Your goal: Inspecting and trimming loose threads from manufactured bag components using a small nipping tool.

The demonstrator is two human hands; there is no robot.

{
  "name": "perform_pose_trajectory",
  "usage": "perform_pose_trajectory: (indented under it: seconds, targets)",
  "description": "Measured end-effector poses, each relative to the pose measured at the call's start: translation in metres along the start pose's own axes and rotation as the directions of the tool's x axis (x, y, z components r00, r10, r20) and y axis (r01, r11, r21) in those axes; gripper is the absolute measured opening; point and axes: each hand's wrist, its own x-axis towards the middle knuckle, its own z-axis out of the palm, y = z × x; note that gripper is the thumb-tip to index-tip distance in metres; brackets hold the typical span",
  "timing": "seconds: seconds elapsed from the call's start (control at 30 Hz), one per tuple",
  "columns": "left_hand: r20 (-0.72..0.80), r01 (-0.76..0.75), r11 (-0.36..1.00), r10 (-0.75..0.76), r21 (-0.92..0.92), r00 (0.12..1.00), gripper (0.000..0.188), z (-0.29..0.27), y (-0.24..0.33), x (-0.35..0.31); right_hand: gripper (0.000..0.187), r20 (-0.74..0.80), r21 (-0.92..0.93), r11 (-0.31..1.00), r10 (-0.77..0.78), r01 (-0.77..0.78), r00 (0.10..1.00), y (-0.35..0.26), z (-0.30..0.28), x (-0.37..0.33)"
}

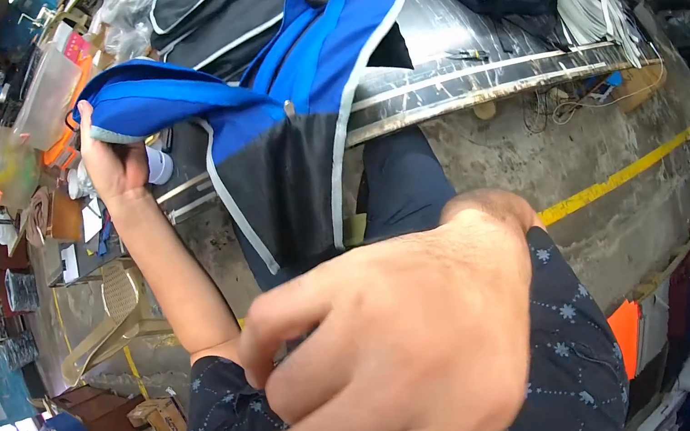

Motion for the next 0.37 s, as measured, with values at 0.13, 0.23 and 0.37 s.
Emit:
perform_pose_trajectory:
  seconds: [0.13,0.23,0.37]
  targets:
    - [-0.010,0.006,1.000,-0.006,-0.017,1.000,0.039,-0.023,0.001,-0.008,0.022,-0.081,0.190,0.980,0.068,-0.051,0.994,-0.014,-0.020,-0.056]
    - [-0.002,0.038,0.998,-0.038,-0.042,0.999,0.039,-0.021,-0.006,0.007,0.032,-0.543,-0.052,0.973,0.163,-0.226,0.824,-0.027,-0.038,-0.072]
    - [-0.016,0.018,1.000,-0.018,-0.018,1.000,0.040,-0.023,-0.007,0.006,0.032,-0.832,-0.313,0.618,0.187,-0.721,0.522,-0.009,-0.051,-0.112]
